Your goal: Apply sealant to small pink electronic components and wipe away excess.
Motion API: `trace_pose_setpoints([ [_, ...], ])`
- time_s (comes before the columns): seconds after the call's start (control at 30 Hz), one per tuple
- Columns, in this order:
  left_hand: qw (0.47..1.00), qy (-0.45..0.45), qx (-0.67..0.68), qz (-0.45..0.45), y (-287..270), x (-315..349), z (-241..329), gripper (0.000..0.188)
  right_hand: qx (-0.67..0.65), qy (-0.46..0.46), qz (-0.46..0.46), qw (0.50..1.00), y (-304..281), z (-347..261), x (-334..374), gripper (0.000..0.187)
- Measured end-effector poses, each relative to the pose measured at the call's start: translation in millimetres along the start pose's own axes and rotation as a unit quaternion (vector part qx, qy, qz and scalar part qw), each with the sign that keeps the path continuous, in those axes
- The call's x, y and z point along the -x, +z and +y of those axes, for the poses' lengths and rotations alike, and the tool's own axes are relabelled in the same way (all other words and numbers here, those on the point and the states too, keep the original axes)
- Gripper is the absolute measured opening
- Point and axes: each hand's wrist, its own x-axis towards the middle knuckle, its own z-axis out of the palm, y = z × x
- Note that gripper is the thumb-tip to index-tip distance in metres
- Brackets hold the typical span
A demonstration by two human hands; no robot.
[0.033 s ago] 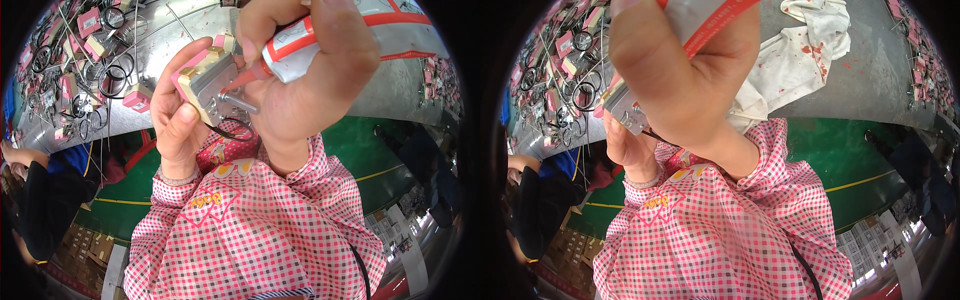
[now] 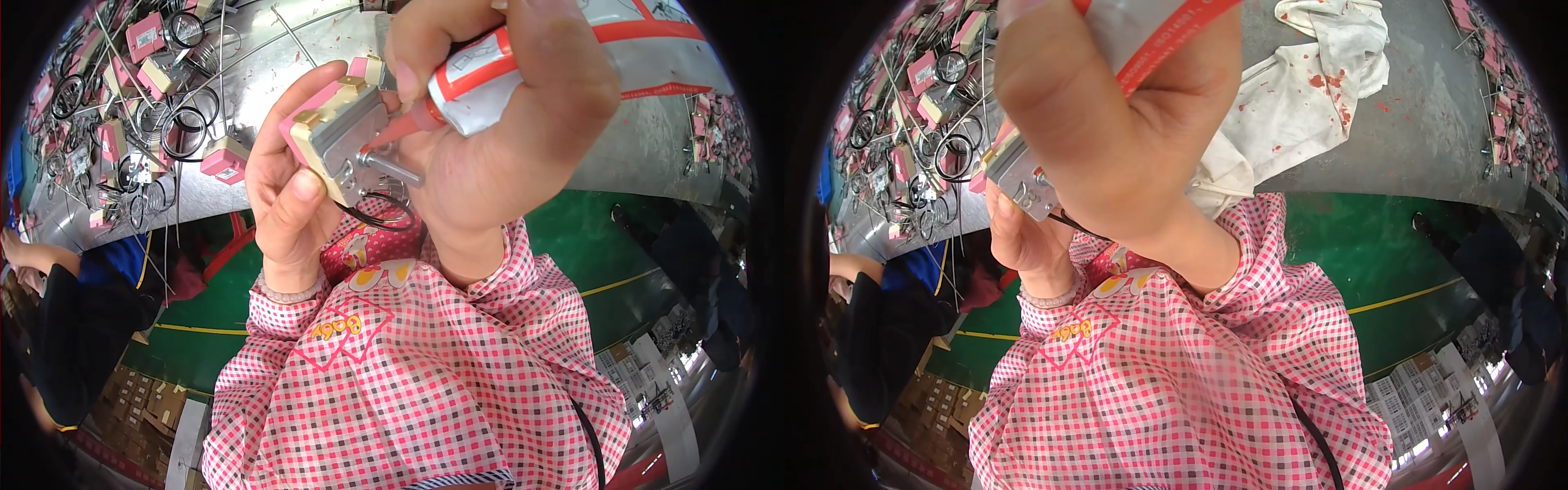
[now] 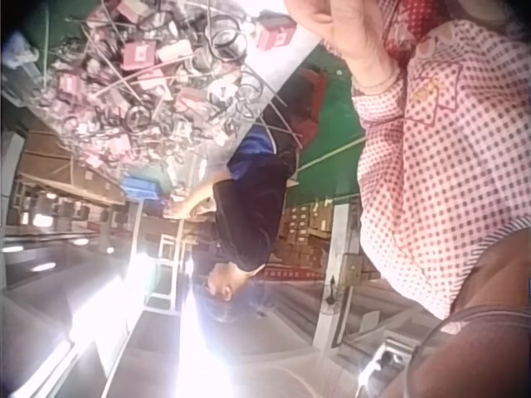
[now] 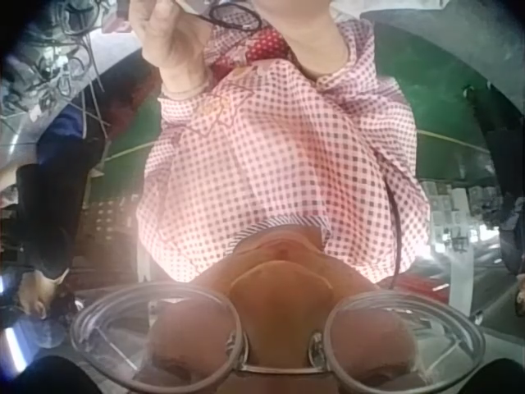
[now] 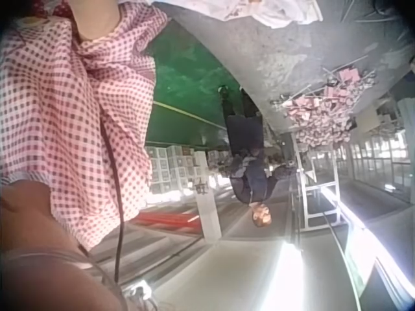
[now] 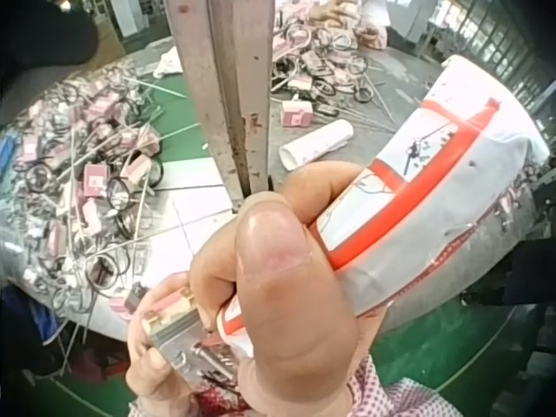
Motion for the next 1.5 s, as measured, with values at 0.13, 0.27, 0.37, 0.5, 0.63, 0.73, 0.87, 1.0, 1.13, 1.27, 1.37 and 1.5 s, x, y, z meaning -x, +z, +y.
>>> trace_pose_setpoints([
  [0.13,1.000,0.001,-0.005,0.000,0.4,-0.4,-0.2,0.073,-0.001,-0.002,-0.001,1.000,-0.3,-0.2,-0.1,0.024],
  [0.27,1.000,0.002,-0.001,-0.002,1.8,-0.2,-0.3,0.073,0.000,-0.003,-0.001,1.000,-0.5,-0.1,0.0,0.024],
  [0.37,1.000,0.001,0.000,0.001,2.5,0.4,0.4,0.073,0.000,-0.004,-0.003,1.000,-0.5,0.2,0.1,0.024],
  [0.5,1.000,-0.003,-0.002,0.008,2.0,0.7,0.5,0.074,0.002,-0.007,-0.005,1.000,-0.5,0.4,0.3,0.024],
  [0.63,1.000,0.000,-0.005,0.013,0.6,1.2,-0.2,0.075,0.005,-0.012,-0.010,1.000,0.2,0.7,0.9,0.024],
  [0.73,1.000,0.005,-0.005,0.016,-0.5,1.3,-0.6,0.075,0.005,-0.014,-0.014,1.000,1.0,0.7,0.9,0.024],
  [0.87,1.000,0.002,-0.002,0.006,-0.7,0.8,-0.5,0.075,0.012,-0.015,-0.018,1.000,2.3,-0.1,0.5,0.024],
  [1.0,1.000,0.002,0.004,-0.002,0.1,0.5,-0.6,0.074,0.016,-0.015,-0.022,1.000,3.6,-1.0,-0.3,0.024],
  [1.13,1.000,0.001,0.008,-0.004,-1.2,0.1,-1.3,0.074,0.020,-0.015,-0.024,0.999,4.4,-2.1,-0.5,0.024],
  [1.27,0.999,0.010,0.005,-0.042,-3.7,-1.6,-1.7,0.070,0.021,-0.019,-0.025,0.999,4.5,-3.9,-1.6,0.024],
  [1.37,0.998,0.012,-0.002,-0.064,-3.7,-2.1,-1.4,0.066,0.024,-0.020,-0.030,0.999,5.6,-5.3,-2.7,0.024],
  [1.5,0.999,-0.012,0.037,0.001,-0.3,0.9,0.5,0.074,0.036,-0.020,-0.046,0.998,10.0,-7.5,-4.7,0.024],
])
